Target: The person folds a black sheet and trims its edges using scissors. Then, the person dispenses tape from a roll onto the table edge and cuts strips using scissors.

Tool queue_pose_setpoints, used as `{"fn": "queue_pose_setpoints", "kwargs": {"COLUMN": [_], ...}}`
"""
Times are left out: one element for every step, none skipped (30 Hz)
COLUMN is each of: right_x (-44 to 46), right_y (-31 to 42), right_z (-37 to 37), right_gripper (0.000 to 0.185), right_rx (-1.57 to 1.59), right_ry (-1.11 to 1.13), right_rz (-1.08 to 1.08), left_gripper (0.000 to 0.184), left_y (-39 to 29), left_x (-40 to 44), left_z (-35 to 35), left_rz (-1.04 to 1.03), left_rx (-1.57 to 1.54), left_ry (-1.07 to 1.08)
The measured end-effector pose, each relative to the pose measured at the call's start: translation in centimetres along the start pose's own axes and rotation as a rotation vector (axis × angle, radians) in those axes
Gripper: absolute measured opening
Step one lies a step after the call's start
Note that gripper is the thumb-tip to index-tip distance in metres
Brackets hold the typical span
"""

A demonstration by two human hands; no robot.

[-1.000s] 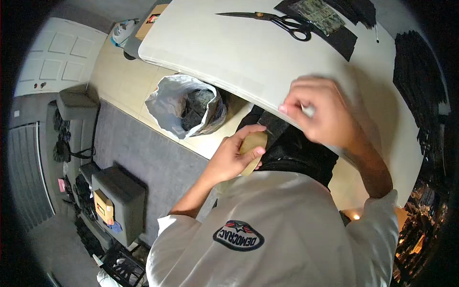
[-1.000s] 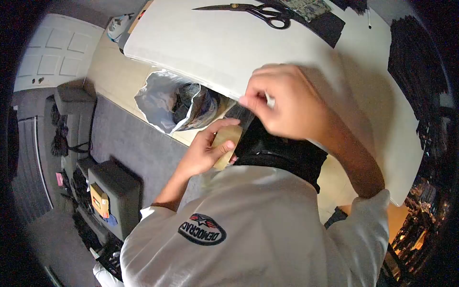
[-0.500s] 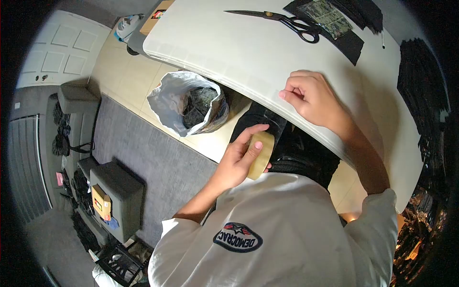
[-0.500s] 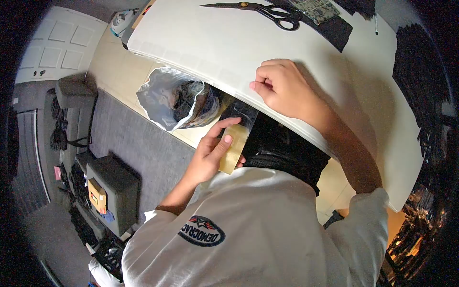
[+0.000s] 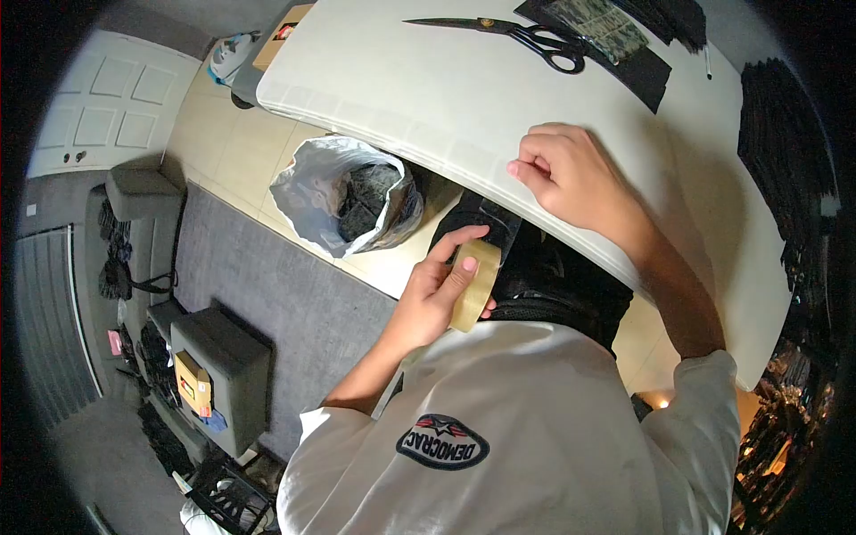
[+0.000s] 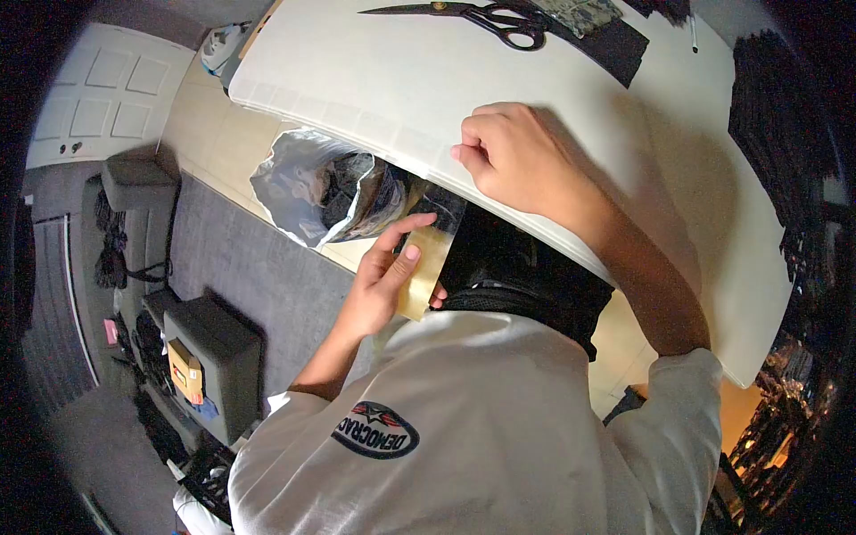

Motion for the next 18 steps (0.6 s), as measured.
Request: {"fn": "queue_pose_setpoints", "kwargs": {"right_x": [0.01,0.03,0.07,0.08,0.09,0.08,0.08,0.08,0.08,0.07,0.07,0.08,0.14,0.2,0.24,0.29,0.32,0.38], "right_y": [-0.01,-0.01,0.04,0.06,0.05,0.0,-0.06,-0.1,-0.08,-0.06,-0.03,0.06,0.06,0.03,0.01,-0.11,-0.19,-0.06], "right_z": [-0.01,-0.01,0.02,0.04,0.04,0.0,-0.07,-0.11,-0.15,-0.2,-0.24,-0.25,-0.3,-0.37,-0.43,-0.52,-0.55,-0.32], "right_gripper": [0.027,0.027,0.027,0.027,0.027,0.027,0.026,0.026,0.026,0.025,0.023,0.023,0.023,0.022,0.022,0.024,0.025,0.025], "right_rx": [-0.003,-0.006,-0.006,-0.008,-0.011,-0.011,-0.009,-0.007,-0.006,-0.029,-0.052,-0.051,-0.076,-0.101,-0.101,-0.1,-0.098,-0.099], "right_ry": [0.001,0.002,0.002,0.007,0.012,0.013,0.009,0.006,0.007,0.008,0.008,0.008,0.023,0.037,0.036,0.035,0.035,0.034], "right_rz": [-0.005,-0.009,-0.009,-0.012,-0.015,-0.014,-0.013,-0.012,-0.012,-0.02,-0.028,-0.029,-0.043,-0.057,-0.058,-0.071,-0.083,-0.082], "left_gripper": [0.044,0.044,0.045,0.045,0.045,0.045,0.045,0.045,0.045,0.045,0.045,0.045,0.045,0.045,0.044,0.044,0.044,0.044], "left_y": [-0.01,0.0,-0.01,-0.02,-0.02,-0.01,0.01,0.04,0.08,0.17,0.25,0.31,0.32,0.3,0.27,0.22,0.22,0.2], "left_x": [0.02,0.02,0.02,0.01,-0.01,-0.02,-0.01,0.02,0.05,0.08,0.12,0.11,0.12,0.14,0.15,0.16,0.15,0.11], "left_z": [0.0,0.02,0.04,0.04,-0.01,-0.07,-0.06,-0.04,-0.02,0.0,0.02,0.01,-0.03,-0.06,-0.07,-0.07,-0.05,-0.04], "left_rz": [0.001,0.005,0.009,0.009,0.007,0.006,0.006,0.005,0.003,0.005,0.005,0.005,0.007,0.008,0.009,0.008,0.011,0.014], "left_rx": [0.001,0.007,0.014,0.014,0.008,0.001,0.0,0.003,0.007,0.006,0.004,0.002,0.003,-0.005,-0.013,-0.012,-0.013,-0.015], "left_ry": [0.001,0.0,0.0,0.0,0.008,0.015,0.014,0.014,0.013,0.013,0.014,0.015,0.016,0.014,0.013,0.014,0.014,0.013]}}
Point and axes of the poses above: each hand's wrist, its own x-axis towards the middle knuckle, its own z-axis out of the back of the hand, y = z × x, the point moved 6 cm from there along x, towards the middle knuckle, and after that the axes turned 10 degrees about -x, right-handed, at the moved point
